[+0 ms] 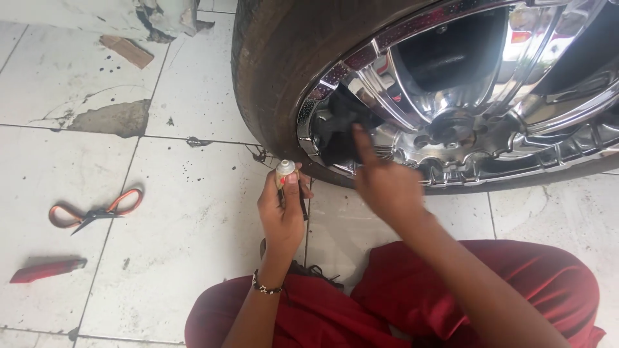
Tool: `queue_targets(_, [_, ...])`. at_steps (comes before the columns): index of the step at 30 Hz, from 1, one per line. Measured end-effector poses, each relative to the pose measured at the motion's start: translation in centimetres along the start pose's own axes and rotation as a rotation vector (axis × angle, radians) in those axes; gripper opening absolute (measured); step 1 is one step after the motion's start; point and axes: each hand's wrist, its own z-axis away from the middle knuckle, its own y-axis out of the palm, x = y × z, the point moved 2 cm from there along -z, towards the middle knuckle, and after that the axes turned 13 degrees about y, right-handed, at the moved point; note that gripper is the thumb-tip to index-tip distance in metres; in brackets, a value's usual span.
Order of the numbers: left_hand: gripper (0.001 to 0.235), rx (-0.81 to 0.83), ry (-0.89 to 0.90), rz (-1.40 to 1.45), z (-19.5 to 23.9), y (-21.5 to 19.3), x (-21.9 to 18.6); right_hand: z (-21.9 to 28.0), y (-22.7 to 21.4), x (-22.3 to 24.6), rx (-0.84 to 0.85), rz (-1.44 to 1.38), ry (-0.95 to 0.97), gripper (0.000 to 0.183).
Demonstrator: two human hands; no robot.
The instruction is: The person applies a substance from a tube onto a car wheel rim and wipes it with a black cloth. They repeatedly apply the substance and wipe different sections of the chrome rim while sitting on the floor.
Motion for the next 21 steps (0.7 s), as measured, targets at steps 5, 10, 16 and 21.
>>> queue_targets(5, [0.027,0.011,0.027,0.052,0.1,0.7,0.0,1.1,-0.4,-2.3,0.107,0.050,0.056,0.077])
queue_targets(10, [0.027,0.043,0.011,0.064,0.1,1.0,0.2,-1.3,1.6,0.5,0.099,0.069,-0.013,0.077])
queue_targets(16, [0.028,0.031,0.004,0.010,0.6,0.6,0.0,0.9,-3.1,-4.0,0.142,0.143,-0.080,0.076])
queue_targets(21, [0.026,0.063,0.002,0.047,0.0,0.9,0.2,-1.0,-2.8,-2.9,0.162,0.131,-0.129,0.072])
